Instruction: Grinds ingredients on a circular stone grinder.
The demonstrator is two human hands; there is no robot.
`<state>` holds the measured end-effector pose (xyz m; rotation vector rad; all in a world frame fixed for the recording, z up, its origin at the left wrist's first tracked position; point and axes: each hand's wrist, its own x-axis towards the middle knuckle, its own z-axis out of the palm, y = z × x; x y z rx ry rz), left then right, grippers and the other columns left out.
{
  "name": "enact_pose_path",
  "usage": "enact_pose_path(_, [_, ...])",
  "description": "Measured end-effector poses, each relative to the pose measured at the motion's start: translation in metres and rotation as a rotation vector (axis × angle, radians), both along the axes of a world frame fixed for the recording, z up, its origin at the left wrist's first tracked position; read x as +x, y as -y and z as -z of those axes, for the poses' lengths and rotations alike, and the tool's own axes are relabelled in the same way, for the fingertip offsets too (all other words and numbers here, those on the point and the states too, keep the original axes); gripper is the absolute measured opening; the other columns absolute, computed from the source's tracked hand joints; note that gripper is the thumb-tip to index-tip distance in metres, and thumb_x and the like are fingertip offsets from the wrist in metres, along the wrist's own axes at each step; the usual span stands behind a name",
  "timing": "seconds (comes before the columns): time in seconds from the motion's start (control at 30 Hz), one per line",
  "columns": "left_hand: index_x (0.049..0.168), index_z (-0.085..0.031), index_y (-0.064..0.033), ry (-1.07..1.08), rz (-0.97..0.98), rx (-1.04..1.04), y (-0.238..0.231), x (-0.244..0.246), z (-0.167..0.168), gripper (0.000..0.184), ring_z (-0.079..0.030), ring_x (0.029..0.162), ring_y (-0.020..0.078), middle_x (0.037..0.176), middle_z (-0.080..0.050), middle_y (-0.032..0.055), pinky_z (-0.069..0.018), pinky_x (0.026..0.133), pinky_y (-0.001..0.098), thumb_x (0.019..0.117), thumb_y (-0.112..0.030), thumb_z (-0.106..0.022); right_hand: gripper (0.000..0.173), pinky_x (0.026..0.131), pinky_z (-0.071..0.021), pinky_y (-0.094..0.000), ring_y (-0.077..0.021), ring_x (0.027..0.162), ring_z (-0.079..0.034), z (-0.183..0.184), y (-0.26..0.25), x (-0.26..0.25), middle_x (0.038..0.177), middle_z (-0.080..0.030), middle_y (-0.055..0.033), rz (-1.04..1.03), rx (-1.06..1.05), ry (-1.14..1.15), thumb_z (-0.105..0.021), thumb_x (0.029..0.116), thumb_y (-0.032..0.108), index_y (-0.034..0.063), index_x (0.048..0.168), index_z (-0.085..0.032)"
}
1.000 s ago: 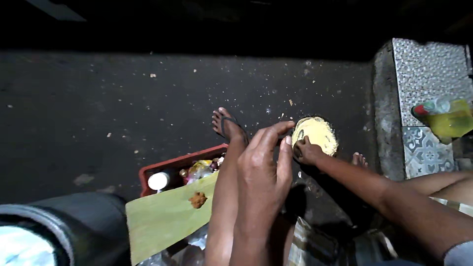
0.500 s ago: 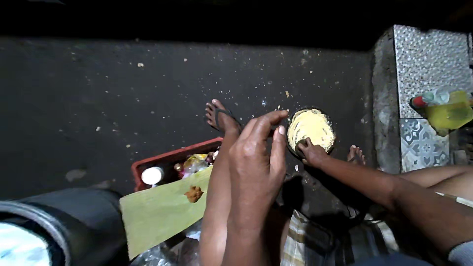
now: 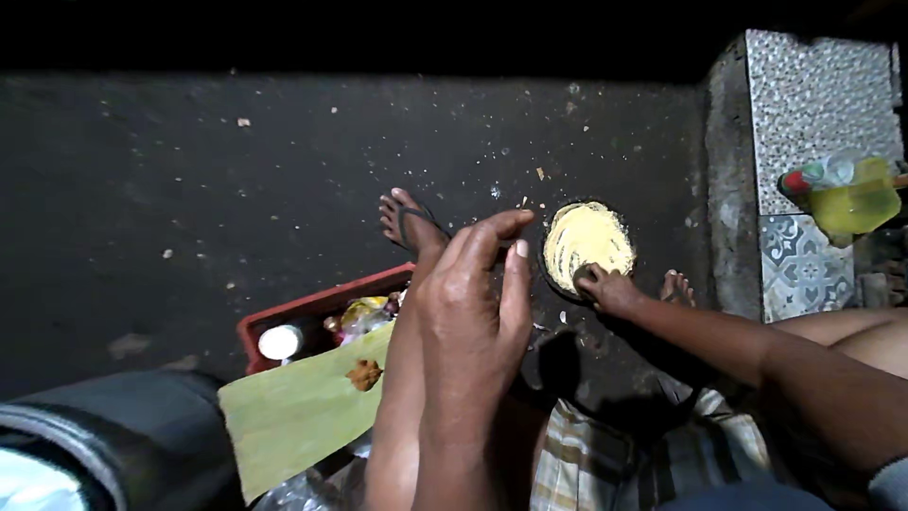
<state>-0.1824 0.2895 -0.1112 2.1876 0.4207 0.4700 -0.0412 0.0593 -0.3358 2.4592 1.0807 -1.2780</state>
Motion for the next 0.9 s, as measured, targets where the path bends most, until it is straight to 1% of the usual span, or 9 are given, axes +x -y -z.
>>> enact_pose_path(0.23, [0.127,-0.067,-0.0066,-0.007,0.038,0.005,0.003,0.011,-0.001,0.028,-0.068,0.098,0.0064,0.112,-0.071,0.0045,-0.0576,0.087,0.0247,0.1048,-0.016,-0.052,0.068,0.08,-0.0565,-0.0656,-0.05,0.099,-0.067,0.006,-0.027,0.045,0.158,-0.035,-0.0288,0.334,0.013,0.153,-0.081,0.0849,0.024,0.0205,0.146,-0.053])
enact_pose_path(0.4, [0.126,-0.068,-0.0056,-0.007,0.03,0.027,0.004,0.01,0.003,0.029,-0.068,0.099,0.0058,0.113,-0.071,0.0048,-0.0574,0.088,0.0248,0.1035,-0.017,-0.052,0.059,0.091,-0.0524,-0.0649,-0.0497,0.112,-0.062,0.002,0.002,0.002,0.16,-0.035,-0.0235,0.147,0.002,-0.011,-0.071,0.0944,0.025,0.0196,0.15,-0.051])
enact_pose_path(0.57, [0.123,-0.069,-0.005,0.003,0.041,0.037,0.006,0.014,0.006,0.027,-0.069,0.095,0.0049,0.11,-0.072,0.005,-0.058,0.086,0.0237,0.1036,-0.016,-0.054,0.068,0.088,-0.0545,-0.0657,-0.0496,0.113,-0.062,0.015,-0.01,0.056,0.157,-0.036,-0.0271,0.671,0.17,0.023,-0.08,0.088,0.03,0.0197,0.148,-0.05])
enact_pose_path(0.63, [0.122,-0.069,-0.0049,0.0,0.04,0.025,0.006,0.013,0.007,0.028,-0.069,0.094,0.0045,0.109,-0.072,0.0052,-0.0582,0.084,0.0233,0.1042,-0.018,-0.053,0.068,0.088,-0.0538,-0.0594,-0.0416,0.112,-0.062,0.017,-0.003,0.075,0.145,-0.05,-0.025,1.016,0.384,-0.183,-0.079,0.0905,0.029,0.0145,0.148,-0.046])
enact_pose_path(0.67, [0.121,-0.069,-0.0046,0.002,0.032,0.024,0.005,0.013,0.008,0.028,-0.069,0.094,0.0041,0.109,-0.072,0.0051,-0.0581,0.084,0.023,0.104,-0.018,-0.052,0.066,0.077,-0.0551,-0.0499,-0.0325,0.096,-0.064,0.016,-0.001,0.08,0.13,-0.06,-0.0215,1.165,0.492,-0.271,-0.075,0.0933,0.032,0.0155,0.149,-0.043])
enact_pose_path(0.7, [0.12,-0.07,-0.0037,0.009,0.025,0.022,0.005,0.012,0.008,0.028,-0.069,0.094,0.004,0.108,-0.072,0.0053,-0.058,0.085,0.0226,0.1035,-0.017,-0.052,0.067,0.068,-0.054,-0.0434,-0.0263,0.082,-0.062,0.016,-0.004,0.084,0.117,-0.063,-0.0183,1.285,0.579,-0.345,-0.071,0.0953,0.035,0.0187,0.151,-0.039])
enact_pose_path(0.8, [0.12,-0.07,-0.0049,0.012,0.022,0.014,0.006,0.012,0.005,0.027,-0.068,0.096,0.0035,0.109,-0.072,0.0037,-0.0578,0.086,0.0221,0.1033,-0.016,-0.052,0.067,0.059,-0.0523,-0.0367,-0.0192,0.07,-0.06,0.013,-0.025,0.095,0.102,-0.063,-0.012,1.359,0.633,-0.413,-0.067,0.0966,0.04,0.0242,0.153,-0.035])
enact_pose_path(0.83, [0.121,-0.07,-0.0055,0.011,0.023,0.014,0.006,0.012,0.006,0.027,-0.068,0.096,0.0036,0.109,-0.072,0.0033,-0.0582,0.085,0.0225,0.1034,-0.016,-0.052,0.069,0.065,-0.0544,-0.0414,-0.0235,0.079,-0.063,0.014,-0.036,0.101,0.11,-0.064,-0.0151,1.262,0.567,-0.374,-0.07,0.095,0.036,0.0202,0.153,-0.036])
enact_pose_path(0.9, [0.121,-0.07,-0.0052,0.015,0.03,0.006,0.005,0.011,0.006,0.027,-0.068,0.095,0.0042,0.109,-0.072,0.0036,-0.0584,0.084,0.0232,0.1031,-0.015,-0.053,0.076,0.095,-0.0522,-0.0618,-0.0417,0.12,-0.06,0.014,-0.055,0.101,0.144,-0.053,-0.0257,0.945,0.368,-0.276,-0.081,0.0861,0.028,0.0143,0.151,-0.044])
